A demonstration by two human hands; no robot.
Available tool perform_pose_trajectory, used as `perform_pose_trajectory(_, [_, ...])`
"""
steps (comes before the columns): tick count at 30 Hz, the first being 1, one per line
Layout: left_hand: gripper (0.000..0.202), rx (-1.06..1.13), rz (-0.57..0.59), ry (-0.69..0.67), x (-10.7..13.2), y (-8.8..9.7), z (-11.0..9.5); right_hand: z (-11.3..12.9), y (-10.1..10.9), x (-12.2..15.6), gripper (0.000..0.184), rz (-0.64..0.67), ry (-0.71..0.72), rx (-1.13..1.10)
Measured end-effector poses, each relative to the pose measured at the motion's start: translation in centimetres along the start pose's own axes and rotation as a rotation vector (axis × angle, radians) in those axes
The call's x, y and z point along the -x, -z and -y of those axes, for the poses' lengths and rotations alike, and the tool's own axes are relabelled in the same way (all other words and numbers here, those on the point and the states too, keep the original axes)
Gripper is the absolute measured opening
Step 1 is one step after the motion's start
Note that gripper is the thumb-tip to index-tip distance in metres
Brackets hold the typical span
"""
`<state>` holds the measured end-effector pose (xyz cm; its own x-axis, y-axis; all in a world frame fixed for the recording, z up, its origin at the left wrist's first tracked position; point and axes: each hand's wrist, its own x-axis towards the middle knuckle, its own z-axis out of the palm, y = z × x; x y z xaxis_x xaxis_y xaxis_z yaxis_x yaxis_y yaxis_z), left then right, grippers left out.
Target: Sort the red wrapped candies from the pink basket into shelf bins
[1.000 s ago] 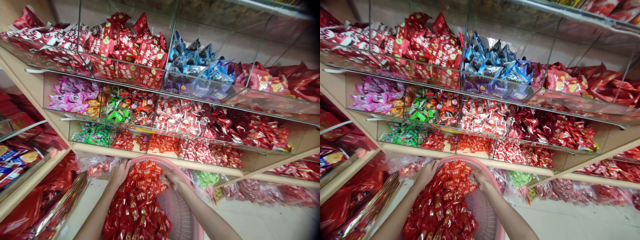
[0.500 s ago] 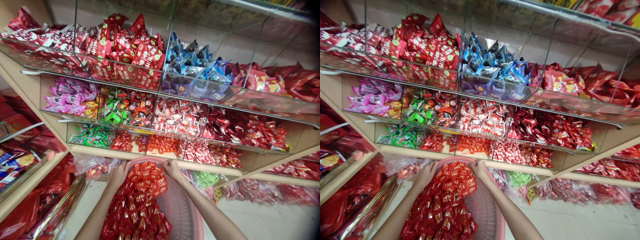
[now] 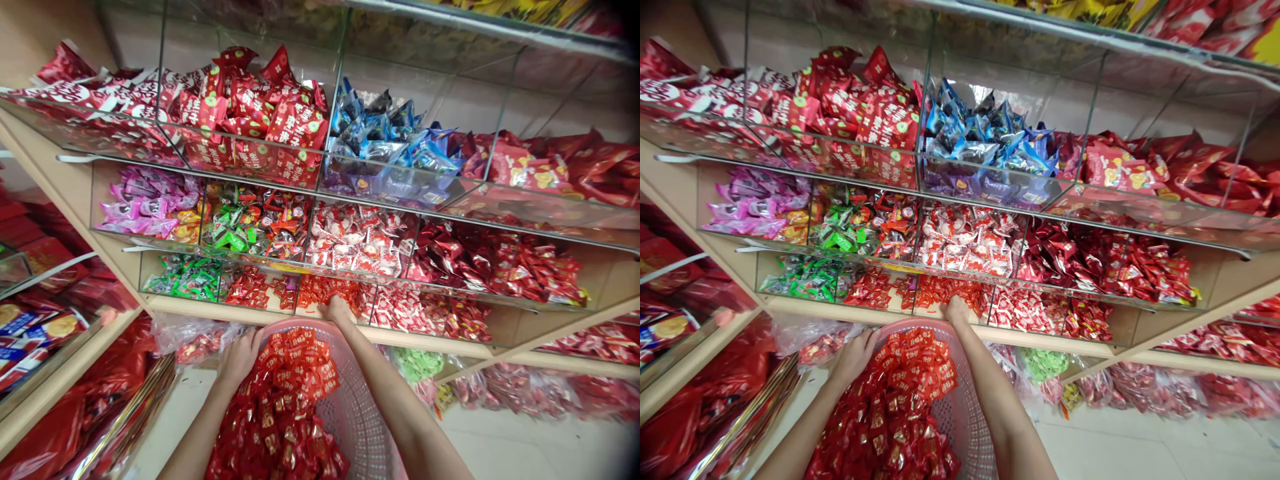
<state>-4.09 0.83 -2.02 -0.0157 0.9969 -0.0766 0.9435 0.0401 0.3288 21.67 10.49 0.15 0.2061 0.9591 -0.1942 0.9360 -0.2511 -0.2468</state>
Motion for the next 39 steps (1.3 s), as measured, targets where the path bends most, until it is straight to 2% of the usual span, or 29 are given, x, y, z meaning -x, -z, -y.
perform_pose_trajectory(5, [0.054, 0.003, -0.001, 0.004, 0.2, 0.1, -0.1, 0.0, -0.6, -0.5, 0.037, -0.019, -0.036, -0.009])
perform_pose_trajectory(12, [0.054, -0.009, 0.015, 0.026, 0.0, 0.0, -0.1, -0.1, -0.9, -0.8, 0.038, 0.036, -0.111, -0.106])
perform_pose_trajectory(21, [0.056, -0.017, 0.009, 0.018, -0.1, 0.0, -0.1, -0.3, 1.1, 0.5, 0.029, 0.101, -0.052, -0.103])
perform_pose_trajectory(25, [0.057, -0.010, 0.014, 0.017, -0.1, 0.1, -0.2, -1.6, 1.8, 0.9, 0.026, 0.071, 0.050, -0.098])
perform_pose_trajectory(29, [0.056, -0.001, 0.013, 0.006, 0.0, 0.2, -0.2, -2.7, 2.8, 2.4, 0.023, -0.043, 0.297, -0.103])
perform_pose_trajectory(31, [0.055, 0.004, 0.010, 0.008, 0.1, 0.2, -0.2, -3.1, 3.4, 3.8, 0.024, -0.060, 0.418, -0.093])
perform_pose_trajectory(35, [0.055, 0.006, 0.015, 0.016, 0.0, 0.2, -0.2, -3.4, 3.7, 6.8, 0.023, -0.011, 0.542, 0.000])
perform_pose_trajectory(39, [0.056, 0.009, 0.020, 0.008, 0.0, 0.1, -0.1, -3.7, 2.6, 8.7, 0.021, 0.111, 0.580, 0.129])
